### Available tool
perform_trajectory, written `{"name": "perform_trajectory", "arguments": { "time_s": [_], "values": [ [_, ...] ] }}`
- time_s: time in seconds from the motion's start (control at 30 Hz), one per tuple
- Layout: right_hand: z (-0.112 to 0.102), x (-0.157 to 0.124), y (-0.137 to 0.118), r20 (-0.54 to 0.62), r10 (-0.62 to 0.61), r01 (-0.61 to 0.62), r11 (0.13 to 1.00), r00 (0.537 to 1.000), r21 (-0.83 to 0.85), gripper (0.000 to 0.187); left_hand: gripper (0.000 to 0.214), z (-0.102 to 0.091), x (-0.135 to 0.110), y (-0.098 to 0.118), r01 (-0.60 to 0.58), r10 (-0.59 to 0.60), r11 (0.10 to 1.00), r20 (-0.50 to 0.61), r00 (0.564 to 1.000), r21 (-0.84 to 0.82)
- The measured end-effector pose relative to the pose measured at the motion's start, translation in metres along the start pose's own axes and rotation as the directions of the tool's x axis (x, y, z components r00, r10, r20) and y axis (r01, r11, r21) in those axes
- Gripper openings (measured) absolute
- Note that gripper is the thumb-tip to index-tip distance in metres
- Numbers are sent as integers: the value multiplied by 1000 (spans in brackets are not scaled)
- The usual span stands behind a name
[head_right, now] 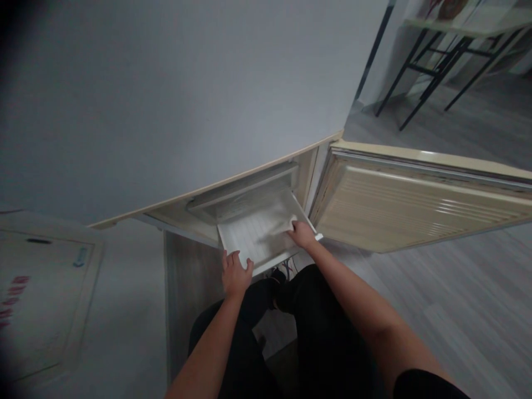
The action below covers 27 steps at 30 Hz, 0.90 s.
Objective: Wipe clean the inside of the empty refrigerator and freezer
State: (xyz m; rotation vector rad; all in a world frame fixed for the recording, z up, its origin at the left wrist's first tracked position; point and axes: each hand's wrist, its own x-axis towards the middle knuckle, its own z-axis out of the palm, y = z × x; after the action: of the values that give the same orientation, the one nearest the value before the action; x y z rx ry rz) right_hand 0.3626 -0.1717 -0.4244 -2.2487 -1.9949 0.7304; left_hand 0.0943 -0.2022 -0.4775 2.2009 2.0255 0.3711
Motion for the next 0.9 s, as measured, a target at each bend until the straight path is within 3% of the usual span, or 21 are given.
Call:
{"name": "perform_trajectory", "arguments": {
  "time_s": [0.1, 0.17, 0.2, 0.27, 0.33, 0.47, 0.6, 0.73, 0.9],
  "values": [
    [-20, 11, 15, -198, -202, 153, 959, 959, -237, 28, 41, 3, 0, -2, -24, 24, 1000, -8, 1000, 0],
    [-18, 19, 23, -122, -358, 292, 881, 926, -372, 35, 41, 3, 0, -3, -28, 28, 1000, -5, 1000, 0],
    [-13, 24, 27, -42, -373, 325, 854, 927, -407, 37, 40, 3, 0, -3, -25, 25, 1000, -4, 1000, 1],
    [2, 37, 35, 86, -319, 322, 835, 944, -447, 39, 40, 2, 0, -3, -17, 17, 1000, -3, 1000, 5],
    [16, 52, 41, 129, -245, 277, 839, 961, -469, 39, 39, 3, 0, -3, -20, 20, 1000, -3, 1000, 4],
    [27, 81, 38, 98, -177, 203, 860, 979, -468, 45, 39, 6, 0, -7, -47, 47, 999, -12, 999, -2],
    [19, 107, 26, 23, -194, 182, 866, 981, -466, 70, 39, 7, 0, -8, -44, 44, 999, -3, 999, 3],
    [11, 123, 25, -19, -221, 190, 874, 975, -447, 54, 38, 4, 1, -5, -41, 41, 999, 13, 999, 9],
    [12, 116, 39, -69, -263, 216, 892, 962, -397, 47, 39, 3, 0, -5, -55, 55, 998, 11, 998, 14]
  ]
}}
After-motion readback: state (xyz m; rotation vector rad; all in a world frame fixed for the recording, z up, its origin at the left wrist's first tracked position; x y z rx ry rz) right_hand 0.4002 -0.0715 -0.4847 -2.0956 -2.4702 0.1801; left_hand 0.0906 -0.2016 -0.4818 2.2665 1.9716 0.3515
